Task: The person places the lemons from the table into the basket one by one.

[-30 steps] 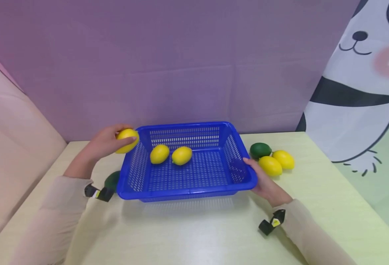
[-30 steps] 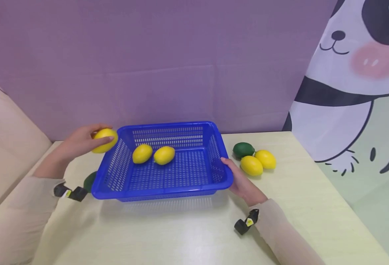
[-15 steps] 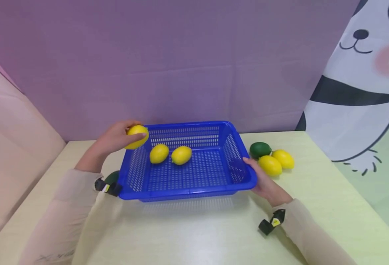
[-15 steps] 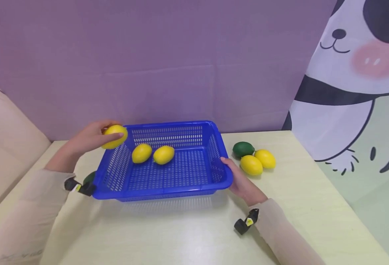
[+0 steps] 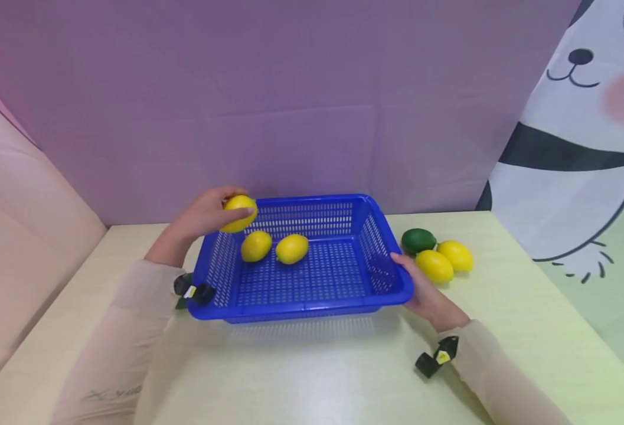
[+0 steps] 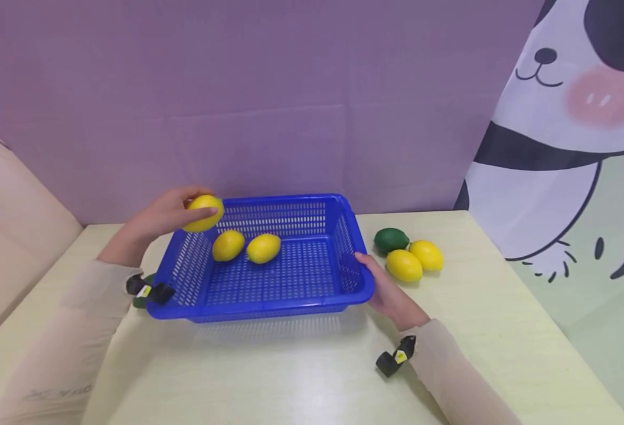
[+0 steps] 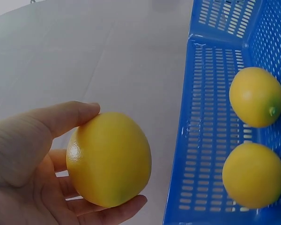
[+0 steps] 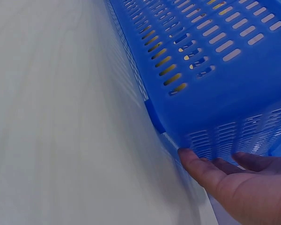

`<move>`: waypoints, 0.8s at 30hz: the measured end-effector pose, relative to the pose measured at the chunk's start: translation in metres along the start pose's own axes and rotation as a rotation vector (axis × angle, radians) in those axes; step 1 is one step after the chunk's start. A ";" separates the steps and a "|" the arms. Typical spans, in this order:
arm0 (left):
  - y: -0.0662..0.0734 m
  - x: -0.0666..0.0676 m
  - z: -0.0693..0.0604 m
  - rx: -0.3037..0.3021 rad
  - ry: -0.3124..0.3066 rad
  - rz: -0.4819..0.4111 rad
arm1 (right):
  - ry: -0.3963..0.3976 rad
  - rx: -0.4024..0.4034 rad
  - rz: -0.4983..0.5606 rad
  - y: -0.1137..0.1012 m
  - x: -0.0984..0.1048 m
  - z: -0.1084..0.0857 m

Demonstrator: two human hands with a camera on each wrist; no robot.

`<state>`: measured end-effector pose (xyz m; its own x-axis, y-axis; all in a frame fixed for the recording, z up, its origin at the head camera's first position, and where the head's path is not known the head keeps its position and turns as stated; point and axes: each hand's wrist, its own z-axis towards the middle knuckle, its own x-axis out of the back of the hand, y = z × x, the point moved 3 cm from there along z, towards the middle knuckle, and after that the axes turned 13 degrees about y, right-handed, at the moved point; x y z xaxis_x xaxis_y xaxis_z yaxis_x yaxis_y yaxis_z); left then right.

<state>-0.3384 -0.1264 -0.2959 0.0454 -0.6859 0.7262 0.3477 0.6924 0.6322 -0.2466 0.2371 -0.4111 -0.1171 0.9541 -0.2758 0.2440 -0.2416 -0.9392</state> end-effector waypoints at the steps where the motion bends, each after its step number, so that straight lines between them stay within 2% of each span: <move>1: 0.001 -0.001 0.001 0.001 -0.001 -0.001 | -0.002 -0.001 0.002 0.000 0.000 0.000; 12: 0.009 -0.017 0.013 -0.050 0.004 -0.046 | -0.004 0.011 0.017 0.001 0.001 0.000; 19: 0.019 -0.025 0.017 -0.037 -0.006 -0.079 | -0.006 0.022 -0.008 0.002 0.001 0.000; 24: 0.021 -0.032 0.021 -0.055 -0.008 -0.083 | -0.013 0.025 -0.017 0.000 0.000 0.001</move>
<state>-0.3521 -0.0849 -0.2998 0.0072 -0.7382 0.6745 0.4011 0.6200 0.6743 -0.2472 0.2368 -0.4116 -0.1332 0.9557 -0.2625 0.2178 -0.2301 -0.9485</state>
